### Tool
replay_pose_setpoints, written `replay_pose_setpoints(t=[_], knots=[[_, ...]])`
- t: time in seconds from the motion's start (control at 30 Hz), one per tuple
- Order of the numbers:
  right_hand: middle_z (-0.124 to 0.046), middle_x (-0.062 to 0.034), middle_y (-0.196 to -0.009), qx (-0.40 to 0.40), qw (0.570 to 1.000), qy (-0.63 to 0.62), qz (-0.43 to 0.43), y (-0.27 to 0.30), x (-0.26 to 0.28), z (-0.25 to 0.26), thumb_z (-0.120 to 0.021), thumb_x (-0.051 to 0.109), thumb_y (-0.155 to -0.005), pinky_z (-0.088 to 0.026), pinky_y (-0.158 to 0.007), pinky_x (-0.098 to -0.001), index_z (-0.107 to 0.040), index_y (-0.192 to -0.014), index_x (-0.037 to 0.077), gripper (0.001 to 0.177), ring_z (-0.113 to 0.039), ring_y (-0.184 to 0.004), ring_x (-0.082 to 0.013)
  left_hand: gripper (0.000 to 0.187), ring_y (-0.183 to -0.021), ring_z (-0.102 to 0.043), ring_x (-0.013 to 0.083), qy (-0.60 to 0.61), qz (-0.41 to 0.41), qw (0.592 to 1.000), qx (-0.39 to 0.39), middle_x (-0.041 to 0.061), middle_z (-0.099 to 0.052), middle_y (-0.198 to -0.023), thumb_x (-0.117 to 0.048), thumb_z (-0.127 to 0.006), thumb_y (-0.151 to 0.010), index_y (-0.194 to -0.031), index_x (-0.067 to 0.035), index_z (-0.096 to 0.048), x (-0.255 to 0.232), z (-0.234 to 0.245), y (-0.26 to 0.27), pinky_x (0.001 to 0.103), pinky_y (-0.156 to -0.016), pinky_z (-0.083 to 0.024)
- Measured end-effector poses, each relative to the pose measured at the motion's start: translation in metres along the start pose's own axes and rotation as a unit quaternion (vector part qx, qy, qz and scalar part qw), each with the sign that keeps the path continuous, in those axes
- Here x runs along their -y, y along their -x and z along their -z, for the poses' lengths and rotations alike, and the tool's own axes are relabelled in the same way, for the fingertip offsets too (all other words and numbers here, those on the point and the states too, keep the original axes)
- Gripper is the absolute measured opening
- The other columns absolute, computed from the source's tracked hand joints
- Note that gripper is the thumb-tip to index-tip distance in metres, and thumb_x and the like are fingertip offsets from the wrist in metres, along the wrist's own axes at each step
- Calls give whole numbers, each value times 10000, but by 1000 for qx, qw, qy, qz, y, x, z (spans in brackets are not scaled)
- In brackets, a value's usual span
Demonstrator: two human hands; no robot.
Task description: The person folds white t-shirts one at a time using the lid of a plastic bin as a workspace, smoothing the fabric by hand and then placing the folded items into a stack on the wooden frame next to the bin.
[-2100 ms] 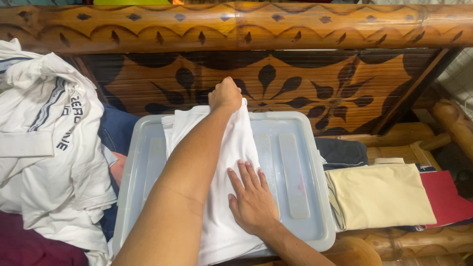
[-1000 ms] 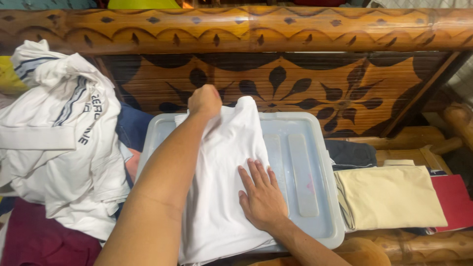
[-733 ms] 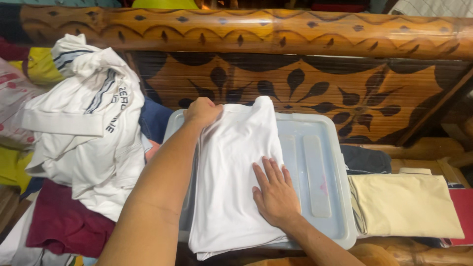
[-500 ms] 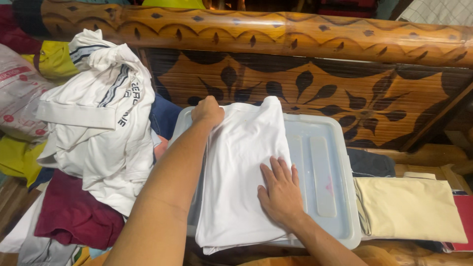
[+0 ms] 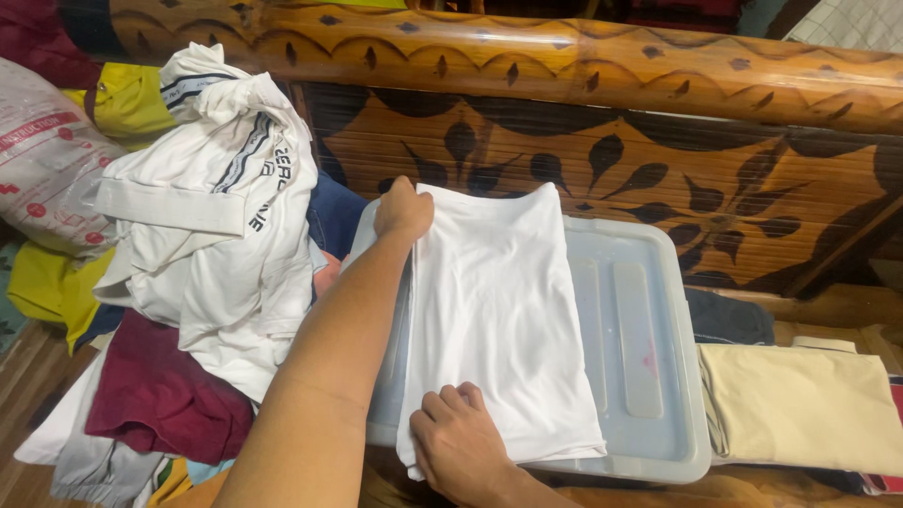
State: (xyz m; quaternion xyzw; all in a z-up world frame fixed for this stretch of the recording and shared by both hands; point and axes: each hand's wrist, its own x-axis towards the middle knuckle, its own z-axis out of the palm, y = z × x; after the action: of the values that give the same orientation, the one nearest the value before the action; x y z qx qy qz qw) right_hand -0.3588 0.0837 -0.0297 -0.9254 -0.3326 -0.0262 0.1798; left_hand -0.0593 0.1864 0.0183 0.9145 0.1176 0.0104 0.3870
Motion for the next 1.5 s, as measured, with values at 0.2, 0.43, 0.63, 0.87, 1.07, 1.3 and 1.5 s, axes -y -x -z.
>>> replay_pose_setpoints(t=[0.2, 0.43, 0.63, 0.87, 1.07, 1.3, 1.5], knots=[[-581, -85, -949, -70, 997, -18, 22, 10, -1, -3, -695, 150, -908, -409, -980, -470, -661, -939, 52, 108, -563, -953, -266, 191, -1062, -702, 349, 94, -9, 994, -51, 171, -727, -1106, -9, -652, -857, -1037, -72, -641, 20, -3, -20, 420, -931, -548], [-571, -118, -1025, -44, 997, -45, 43, 16, -1, -4, -713, 148, -824, -378, -988, -517, -648, -967, 43, 189, -534, -1033, -308, 146, -1052, -713, 331, 81, -39, 996, -21, 157, -745, -1087, -27, -662, -856, -951, -89, -753, 38, -16, -21, 399, -953, -546], [-617, -114, -1011, -58, 987, -136, 56, 23, -2, 15, -705, 147, -853, -403, -977, -485, -663, -922, 55, 122, -574, -1021, -310, 437, -1299, -573, 350, -47, -82, 995, 18, 206, -531, -1457, -119, -712, -856, -1285, -49, -664, 19, 7, 14, 422, -1039, -513], [-697, -147, -1041, -191, 977, -80, -38, 32, -63, 42, -674, 134, -823, -441, -971, -484, -699, -909, 53, 121, -620, -1053, -353, 695, -1511, -209, 358, -139, -196, 969, 57, 185, -175, -1648, -274, -691, -911, -1519, -96, -406, 4, -12, 76, 521, -1209, -221], [-662, -180, -1012, -220, 937, 28, -269, 73, -104, 53, -680, 195, -804, -471, -877, -490, -677, -958, 56, 207, -609, -976, -365, 648, -1563, -134, 376, -143, -374, 910, 111, 208, -154, -1681, -371, -577, -971, -1527, -85, -404, 7, -68, 143, 547, -1231, -150], [-667, -180, -871, -221, 909, -56, -348, 91, -123, 48, -731, 214, -787, -485, -785, -496, -581, -1001, 35, 316, -629, -878, -377, 729, -1563, -1, 391, -140, -300, 929, 167, 211, -50, -1694, -433, -509, -993, -1587, -94, -253, -5, -101, 205, 600, -1219, -49], [-669, -179, -842, -176, 891, -187, -375, 93, -109, 60, -600, 72, -849, -524, -770, -459, -641, -1101, 72, 255, -670, -779, -354, 748, -1571, 16, 368, -169, -285, 931, 152, 213, -30, -1694, -542, -374, -1035, -1617, -115, -176, -3, -103, 217, 567, -1240, 1]])
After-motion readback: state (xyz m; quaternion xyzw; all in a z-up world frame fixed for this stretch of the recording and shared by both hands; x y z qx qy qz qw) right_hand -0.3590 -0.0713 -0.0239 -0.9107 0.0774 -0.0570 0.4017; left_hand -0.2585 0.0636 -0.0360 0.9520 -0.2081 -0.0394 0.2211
